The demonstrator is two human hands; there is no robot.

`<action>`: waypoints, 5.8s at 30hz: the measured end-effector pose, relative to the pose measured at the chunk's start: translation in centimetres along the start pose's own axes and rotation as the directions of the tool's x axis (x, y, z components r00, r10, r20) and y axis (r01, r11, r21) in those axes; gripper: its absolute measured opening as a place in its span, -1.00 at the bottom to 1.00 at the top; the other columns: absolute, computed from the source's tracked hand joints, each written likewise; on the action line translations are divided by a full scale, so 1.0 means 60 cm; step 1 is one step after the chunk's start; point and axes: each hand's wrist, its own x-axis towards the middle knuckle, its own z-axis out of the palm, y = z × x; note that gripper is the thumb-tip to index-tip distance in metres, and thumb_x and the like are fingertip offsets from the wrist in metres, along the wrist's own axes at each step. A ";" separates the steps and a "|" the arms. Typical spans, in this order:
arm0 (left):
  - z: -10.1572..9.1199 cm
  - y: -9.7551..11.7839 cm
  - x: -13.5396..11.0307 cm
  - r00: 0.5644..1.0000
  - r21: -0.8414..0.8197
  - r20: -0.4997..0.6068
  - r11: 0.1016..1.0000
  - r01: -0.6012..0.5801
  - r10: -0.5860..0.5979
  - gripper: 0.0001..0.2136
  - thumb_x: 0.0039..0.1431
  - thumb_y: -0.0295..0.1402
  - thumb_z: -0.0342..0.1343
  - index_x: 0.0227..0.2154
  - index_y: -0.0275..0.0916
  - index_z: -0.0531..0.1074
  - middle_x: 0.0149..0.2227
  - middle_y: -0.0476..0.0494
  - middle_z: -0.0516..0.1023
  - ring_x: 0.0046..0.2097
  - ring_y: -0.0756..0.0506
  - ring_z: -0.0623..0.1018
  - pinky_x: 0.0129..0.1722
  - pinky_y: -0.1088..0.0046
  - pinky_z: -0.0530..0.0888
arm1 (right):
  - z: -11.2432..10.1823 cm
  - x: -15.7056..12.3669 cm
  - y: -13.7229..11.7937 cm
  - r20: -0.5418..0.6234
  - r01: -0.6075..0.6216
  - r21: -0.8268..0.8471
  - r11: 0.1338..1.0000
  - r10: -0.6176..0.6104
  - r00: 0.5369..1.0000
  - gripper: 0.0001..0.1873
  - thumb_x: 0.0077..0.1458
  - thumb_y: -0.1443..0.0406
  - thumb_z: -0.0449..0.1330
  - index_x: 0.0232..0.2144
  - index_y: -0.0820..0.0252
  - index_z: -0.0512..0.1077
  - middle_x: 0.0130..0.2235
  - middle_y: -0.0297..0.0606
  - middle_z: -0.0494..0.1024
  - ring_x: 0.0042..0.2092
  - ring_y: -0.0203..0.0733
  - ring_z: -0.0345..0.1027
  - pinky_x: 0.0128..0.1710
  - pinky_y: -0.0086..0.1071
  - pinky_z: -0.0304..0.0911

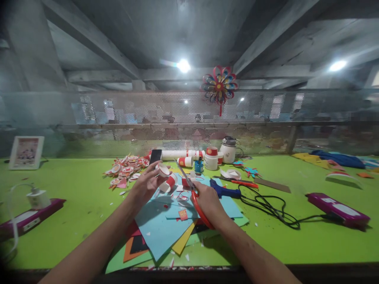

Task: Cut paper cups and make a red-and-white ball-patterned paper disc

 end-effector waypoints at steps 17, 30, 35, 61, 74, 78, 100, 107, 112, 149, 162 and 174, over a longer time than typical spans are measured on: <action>-0.014 0.021 0.008 0.999 -0.138 0.000 0.990 0.034 -0.035 -0.66 0.04 -0.32 0.04 -0.12 -0.35 0.42 -0.39 -0.28 0.56 -0.41 -0.08 0.54 -0.49 0.51 0.41 | 0.011 -0.020 -0.009 0.186 0.147 -0.069 0.987 -0.133 0.974 -0.51 0.01 0.14 0.17 0.03 0.05 0.37 -0.16 -0.10 0.51 -0.16 -0.02 0.39 -0.25 -0.33 0.18; -0.025 0.044 0.023 0.974 -0.110 -0.226 0.993 -0.033 0.008 -0.71 0.08 -0.30 -0.08 -0.25 -0.38 0.42 -0.52 -0.20 0.50 -0.53 -0.04 0.48 -0.63 0.58 0.27 | 0.003 0.000 0.006 0.083 0.073 0.002 0.997 -0.073 0.994 -0.52 0.10 0.15 0.11 0.07 0.14 0.30 -0.05 -0.18 0.49 -0.10 -0.11 0.36 -0.14 -0.37 0.21; -0.025 0.086 0.023 0.930 -0.028 -0.273 0.964 -0.265 0.248 -0.72 0.08 -0.36 -0.11 -0.18 -0.31 0.39 -0.47 -0.19 0.54 -0.49 -0.07 0.52 -0.61 0.57 0.29 | 0.010 -0.005 -0.001 0.055 0.124 -0.055 0.991 -0.121 0.991 -0.52 0.13 0.19 0.09 0.08 0.28 0.27 -0.11 -0.08 0.48 -0.15 -0.12 0.35 -0.16 -0.35 0.21; -0.018 0.089 0.034 0.965 0.015 -0.212 0.987 0.160 -0.154 -0.93 0.12 -0.49 0.08 -0.32 -0.34 0.43 -0.50 -0.10 0.48 -0.43 -0.02 0.55 -0.44 0.53 0.51 | 0.065 -0.020 -0.199 0.210 0.486 -0.204 0.850 -0.447 0.870 -0.71 0.08 0.17 0.10 -0.23 0.23 0.45 -0.26 -0.06 0.46 -0.18 -0.02 0.28 -0.25 -0.27 0.21; 0.004 0.041 0.023 0.905 0.104 0.051 0.904 0.415 -0.422 -0.70 0.20 -0.26 -0.02 -0.14 -0.40 0.40 -0.39 -0.34 0.57 -0.45 -0.11 0.57 -0.52 0.49 0.44 | -0.040 0.065 0.001 -0.064 0.334 -0.072 0.940 -0.338 0.939 -0.76 0.17 0.33 0.05 -0.40 0.27 0.51 -0.45 -0.20 0.51 -0.41 -0.25 0.31 -0.38 -0.41 0.12; 0.001 0.035 0.020 0.903 0.089 0.048 0.902 0.422 -0.427 -0.67 0.21 -0.23 -0.03 -0.11 -0.38 0.39 -0.39 -0.29 0.56 -0.42 -0.11 0.57 -0.51 0.49 0.44 | -0.030 0.090 -0.003 -0.049 0.288 -0.072 0.955 -0.292 0.955 -0.81 0.07 0.29 0.16 -0.34 0.25 0.55 -0.44 -0.17 0.54 -0.41 -0.20 0.35 -0.39 -0.39 0.14; -0.012 0.021 0.006 0.956 0.070 -0.013 0.953 0.295 -0.294 -0.52 0.00 -0.54 0.14 0.04 -0.21 0.34 -0.24 -0.14 0.55 -0.30 -0.02 0.52 -0.37 0.54 0.46 | 0.030 0.094 0.061 -0.012 0.205 0.063 0.977 -0.205 0.979 -0.54 -0.06 0.31 0.26 -0.04 0.19 0.42 -0.11 -0.06 0.45 -0.05 -0.03 0.27 -0.07 -0.13 0.22; -0.020 0.006 0.003 0.932 0.152 0.048 0.925 0.349 -0.359 -0.71 0.11 -0.24 0.13 -0.15 -0.31 0.43 -0.26 -0.25 0.57 -0.30 -0.08 0.55 -0.33 0.48 0.47 | 0.040 0.097 0.052 -0.078 0.190 0.165 0.968 -0.180 0.981 -0.77 0.06 0.43 0.09 -0.25 0.22 0.51 -0.29 -0.21 0.57 -0.35 -0.27 0.39 -0.30 -0.38 0.31; -0.018 0.001 -0.004 0.915 0.126 0.036 0.910 0.395 -0.402 -0.64 0.09 -0.15 0.14 -0.19 -0.36 0.48 -0.21 -0.29 0.56 -0.23 -0.14 0.56 -0.30 0.45 0.49 | 0.022 0.100 0.050 -0.235 0.202 0.212 0.956 -0.151 0.960 -0.78 0.06 0.39 0.11 -0.24 0.29 0.49 -0.21 -0.08 0.55 -0.21 -0.13 0.40 -0.20 -0.26 0.32; 0.009 -0.019 -0.016 0.980 0.503 -0.004 0.847 0.173 -0.198 -0.51 -0.14 -0.40 0.31 -0.06 -0.24 0.40 -0.21 -0.17 0.54 -0.19 -0.15 0.54 -0.21 0.36 0.47 | 0.018 0.046 -0.027 -0.057 0.473 0.395 0.787 -0.493 0.868 -0.25 -0.07 0.47 0.15 0.19 0.08 0.09 0.06 -0.11 0.32 0.06 -0.02 0.16 0.04 -0.08 0.16; 0.006 -0.023 -0.021 0.999 0.749 0.054 0.661 -0.044 0.005 -0.54 -0.12 -0.44 0.27 -0.07 -0.19 0.41 -0.12 -0.17 0.47 -0.20 -0.10 0.47 -0.27 0.47 0.42 | 0.019 0.049 -0.033 -0.172 0.225 0.577 0.785 -0.152 0.973 -0.70 0.03 0.36 0.12 -0.14 0.22 0.42 -0.30 -0.21 0.52 -0.31 -0.22 0.38 -0.28 -0.31 0.34; -0.010 -0.036 -0.028 0.957 0.919 0.275 0.266 -0.291 0.097 -0.43 0.02 -0.33 0.19 0.12 -0.21 0.18 0.06 -0.26 0.34 -0.22 -0.07 0.45 -0.26 0.37 0.45 | 0.020 0.040 -0.048 -0.093 0.147 0.675 0.723 -0.114 0.989 -0.59 0.07 0.29 0.13 -0.02 0.32 0.31 -0.42 -0.27 0.49 -0.42 -0.27 0.37 -0.36 -0.36 0.33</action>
